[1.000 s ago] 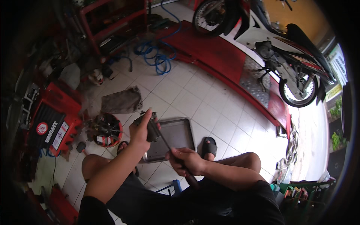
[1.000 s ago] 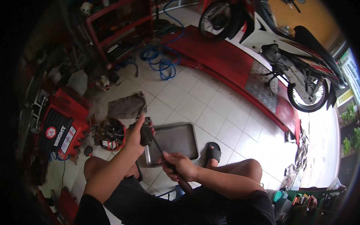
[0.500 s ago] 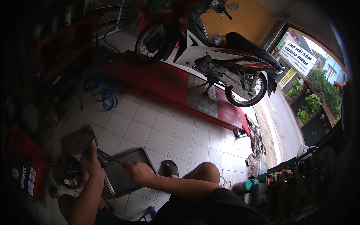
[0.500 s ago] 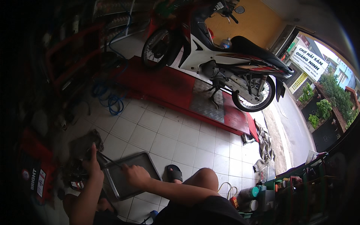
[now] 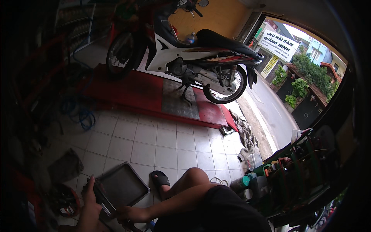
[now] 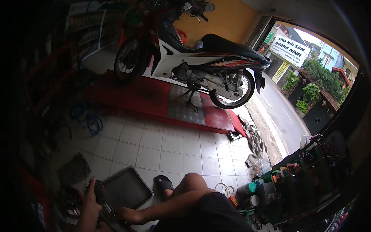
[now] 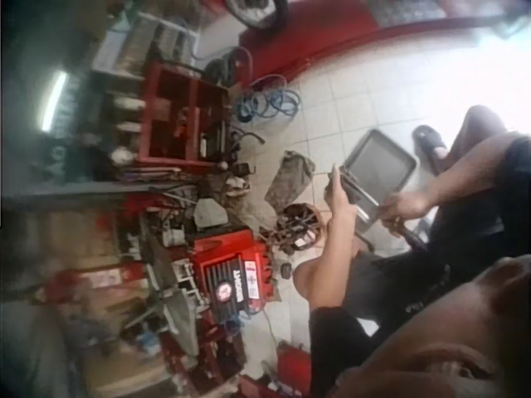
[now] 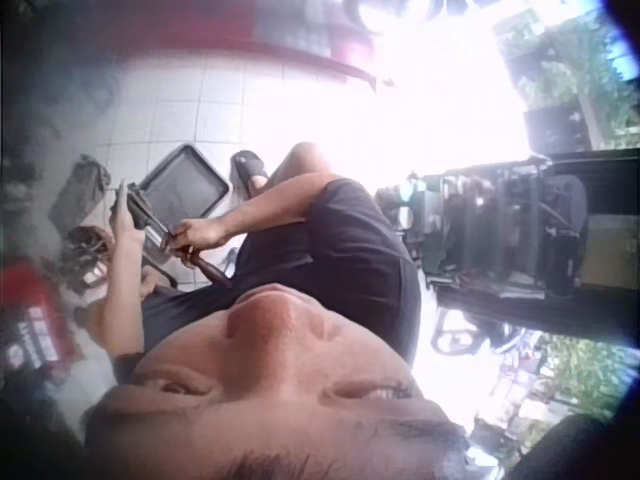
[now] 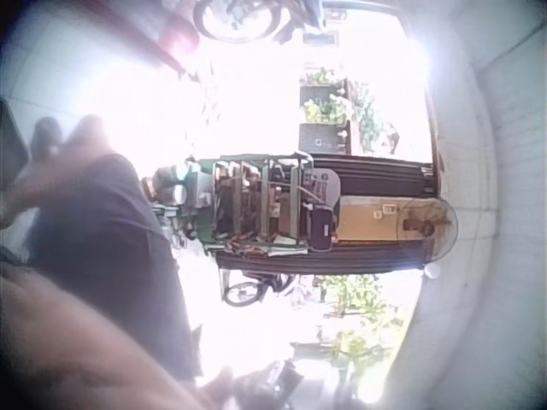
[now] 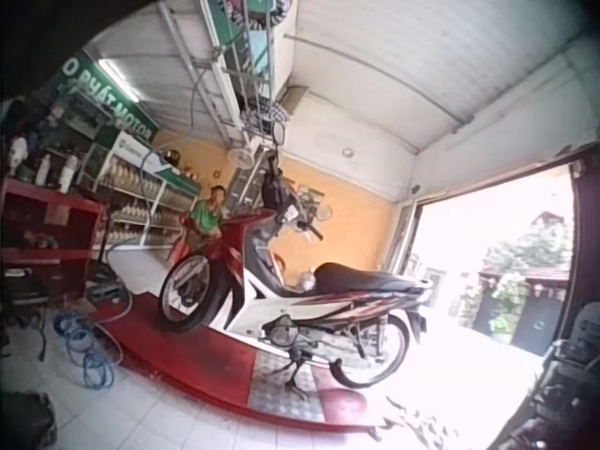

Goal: The person sits on a low stool in a workshop and uses a screwdriver to disassemble a cylindrical mechanical component, likely a carburetor. They remove small internal parts and place them into a metal tray on the floor, then reassemble the component.

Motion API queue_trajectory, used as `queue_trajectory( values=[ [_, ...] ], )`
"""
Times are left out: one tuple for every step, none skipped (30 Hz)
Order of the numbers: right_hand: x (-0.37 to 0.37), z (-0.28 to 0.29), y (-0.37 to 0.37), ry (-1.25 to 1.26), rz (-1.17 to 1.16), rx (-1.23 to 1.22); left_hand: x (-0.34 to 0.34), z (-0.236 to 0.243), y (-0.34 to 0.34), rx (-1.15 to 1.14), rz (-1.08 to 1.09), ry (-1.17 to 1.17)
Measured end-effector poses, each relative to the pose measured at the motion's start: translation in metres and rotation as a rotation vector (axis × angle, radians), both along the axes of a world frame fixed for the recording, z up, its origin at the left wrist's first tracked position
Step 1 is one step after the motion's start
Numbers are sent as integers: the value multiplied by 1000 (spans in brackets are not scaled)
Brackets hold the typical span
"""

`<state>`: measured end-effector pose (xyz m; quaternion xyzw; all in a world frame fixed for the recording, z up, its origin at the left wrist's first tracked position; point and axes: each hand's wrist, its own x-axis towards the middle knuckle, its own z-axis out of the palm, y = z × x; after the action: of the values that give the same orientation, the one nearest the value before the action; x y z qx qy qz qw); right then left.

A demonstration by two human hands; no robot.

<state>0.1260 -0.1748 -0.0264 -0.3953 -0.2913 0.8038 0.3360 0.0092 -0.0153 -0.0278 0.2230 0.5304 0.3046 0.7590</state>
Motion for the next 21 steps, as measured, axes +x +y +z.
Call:
queue_trajectory(
  values=[
    [-5,-7,-11,-7,0,-13,-4,-3,-6,-30,-67,-22],
    [-10,-13,-22,-13,-1,-26,-7,-3,-14,-39,-96,4],
    [-13,-21,-29,70,44,-67,-6,3,-25,-45,-127,29],
    [-13,-29,-35,148,89,-105,-6,7,-31,-49,-158,50],
    [-13,-38,-40,226,132,-144,-7,-6,-32,-49,-114,29],
    [-12,-52,-46,322,158,-112,-6,-5,-32,-52,-121,24],
    [-11,-63,-49,416,193,-79,-8,0,-30,-52,-120,18],
    [-10,-75,-52,510,226,-45,-8,3,-29,-54,-121,12],
    [-11,-39,-50,390,122,-21,-15,2,-25,-23,-106,35],
    [-8,-31,-52,423,123,-55,-13,3,-27,-14,-109,21],
    [-6,-26,-56,457,122,-92,-10,4,-29,-8,-116,8],
    [-6,-24,-56,493,126,-121,-9,6,-28,6,-117,-2],
    [-5,-24,-57,424,130,-39,-8,7,-28,16,-112,-16],
    [-3,-25,-57,354,136,41,-6,6,-29,26,-104,-31],
    [-5,-25,-53,287,152,126,-9,6,-26,42,-86,-41],
    [-1,-13,-43,141,182,199,-14,6,-24,55,-60,-49],
    [10,-2,-29,-2,219,274,-14,7,-17,71,-16,-45],
    [16,15,-14,-133,267,346,-16,10,-7,80,40,-31],
    [11,25,-8,-250,228,330,-25,13,-3,109,58,-57],
    [11,33,-4,-370,198,317,-25,8,8,77,66,-120],
    [18,15,-11,-306,96,289,-9,10,7,57,56,-175]
  ],
)
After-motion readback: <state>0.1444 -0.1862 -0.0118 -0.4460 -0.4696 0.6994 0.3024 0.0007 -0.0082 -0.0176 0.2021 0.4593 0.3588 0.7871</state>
